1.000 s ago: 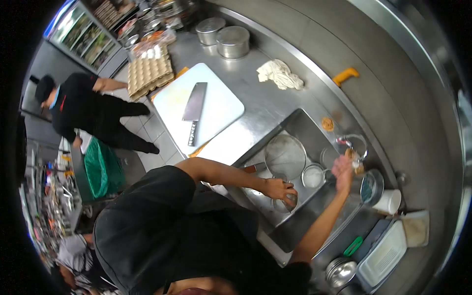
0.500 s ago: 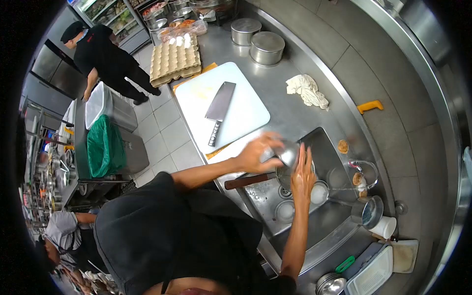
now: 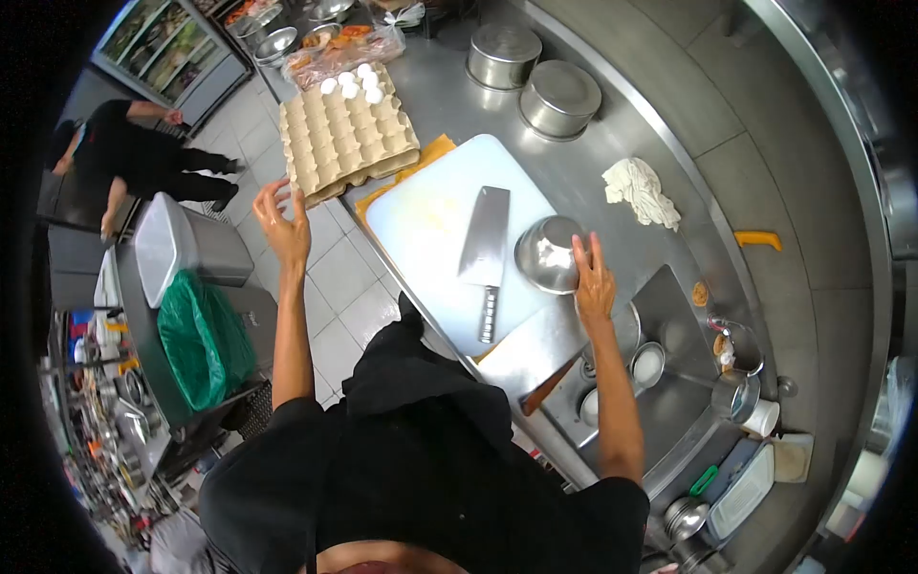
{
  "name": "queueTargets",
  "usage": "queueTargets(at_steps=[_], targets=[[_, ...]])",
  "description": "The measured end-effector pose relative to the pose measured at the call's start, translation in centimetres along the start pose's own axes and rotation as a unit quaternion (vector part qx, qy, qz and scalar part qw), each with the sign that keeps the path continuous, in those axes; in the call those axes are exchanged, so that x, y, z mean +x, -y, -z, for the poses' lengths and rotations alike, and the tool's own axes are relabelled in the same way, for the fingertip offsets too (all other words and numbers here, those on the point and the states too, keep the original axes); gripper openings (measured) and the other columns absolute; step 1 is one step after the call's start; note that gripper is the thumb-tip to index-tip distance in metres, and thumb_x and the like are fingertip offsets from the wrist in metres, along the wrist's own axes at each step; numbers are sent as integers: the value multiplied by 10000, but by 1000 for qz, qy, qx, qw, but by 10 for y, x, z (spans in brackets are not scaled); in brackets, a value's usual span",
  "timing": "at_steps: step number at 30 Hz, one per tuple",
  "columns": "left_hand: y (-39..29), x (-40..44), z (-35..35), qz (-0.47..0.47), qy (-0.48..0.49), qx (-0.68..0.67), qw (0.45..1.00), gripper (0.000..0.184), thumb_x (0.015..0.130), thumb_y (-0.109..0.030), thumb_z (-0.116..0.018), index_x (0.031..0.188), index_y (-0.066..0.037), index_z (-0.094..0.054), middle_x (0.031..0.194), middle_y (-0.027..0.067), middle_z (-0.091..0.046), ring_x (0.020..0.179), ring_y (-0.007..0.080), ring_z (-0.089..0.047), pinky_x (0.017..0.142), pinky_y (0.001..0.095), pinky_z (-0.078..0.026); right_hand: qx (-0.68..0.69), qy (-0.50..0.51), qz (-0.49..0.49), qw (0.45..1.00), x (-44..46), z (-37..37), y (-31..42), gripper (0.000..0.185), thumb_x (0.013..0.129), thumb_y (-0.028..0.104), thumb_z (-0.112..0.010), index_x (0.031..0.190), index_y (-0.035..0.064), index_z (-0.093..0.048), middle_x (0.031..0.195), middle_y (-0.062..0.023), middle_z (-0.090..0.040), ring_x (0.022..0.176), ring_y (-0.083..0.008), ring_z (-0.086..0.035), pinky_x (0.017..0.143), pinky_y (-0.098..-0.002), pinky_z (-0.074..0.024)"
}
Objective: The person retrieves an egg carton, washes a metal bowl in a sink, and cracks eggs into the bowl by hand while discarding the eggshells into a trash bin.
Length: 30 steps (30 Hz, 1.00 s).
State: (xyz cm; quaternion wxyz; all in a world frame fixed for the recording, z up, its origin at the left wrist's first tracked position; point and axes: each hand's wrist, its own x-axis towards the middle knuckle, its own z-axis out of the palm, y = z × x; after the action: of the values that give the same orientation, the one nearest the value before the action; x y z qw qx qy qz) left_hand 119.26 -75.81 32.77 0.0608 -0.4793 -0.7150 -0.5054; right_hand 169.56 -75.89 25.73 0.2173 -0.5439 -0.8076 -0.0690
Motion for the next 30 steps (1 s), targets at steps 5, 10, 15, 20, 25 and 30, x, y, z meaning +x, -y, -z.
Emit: queueTargets(at_steps=[5, 10, 15, 20, 25, 30], targets=[[60, 85, -46, -28, 84, -2, 996, 216, 869, -146, -661, 1079, -95, -654, 1100, 133, -594, 981, 292, -602, 856, 394, -487, 82, -54, -135, 986, 76, 18, 68, 535, 865, -42, -465, 1366, 138, -523, 1318, -204, -563, 999, -373, -651, 815, -443, -529], [77, 149, -153, -110, 261, -29, 959, 305, 862, -227, -654, 1147, -116, -650, 1135, 157, -623, 1006, 343, -611, 860, 408, -486, 367, 212, -382, 821, 161, -19, 146, 340, 772, 75, -577, 1089, -34, -629, 784, -164, -678, 613, -239, -671, 574, -349, -534], [58, 185, -205, -132, 338, 264, 894, 477, 839, -254, -631, 1296, -145, -550, 1301, 182, -526, 1060, 374, -600, 879, 454, -496, 341, 331, -375, 796, 194, -100, 134, 287, 781, 179, -670, 960, -45, -674, 761, -157, -694, 638, -228, -688, 607, -337, -550], [95, 197, -223, -134, 401, 262, 868, 527, 839, -268, -642, 1328, -152, -483, 1307, 161, -476, 1073, 365, -615, 841, 487, -533, 170, 126, -174, 962, 247, -86, 150, 594, 809, 327, -751, 1265, 10, -541, 1154, -226, -647, 1064, -377, -626, 905, -446, -493], [95, 202, -216, -192, 381, 185, 885, 448, 791, -116, -700, 1180, -90, -480, 1080, 201, -591, 960, 402, -634, 784, 490, -531, 278, 73, -108, 952, 340, -131, 227, 624, 825, 404, -719, 1298, 47, -521, 1199, -218, -630, 1094, -381, -611, 907, -449, -487], [100, 197, -200, -143, 369, 68, 916, 469, 810, -125, -706, 1223, -69, -490, 1119, 229, -587, 963, 422, -623, 786, 485, -513, 163, 94, -80, 979, 369, -195, 271, 627, 786, 477, -721, 1233, 66, -565, 1141, -213, -645, 1001, -356, -641, 860, -470, -467]])
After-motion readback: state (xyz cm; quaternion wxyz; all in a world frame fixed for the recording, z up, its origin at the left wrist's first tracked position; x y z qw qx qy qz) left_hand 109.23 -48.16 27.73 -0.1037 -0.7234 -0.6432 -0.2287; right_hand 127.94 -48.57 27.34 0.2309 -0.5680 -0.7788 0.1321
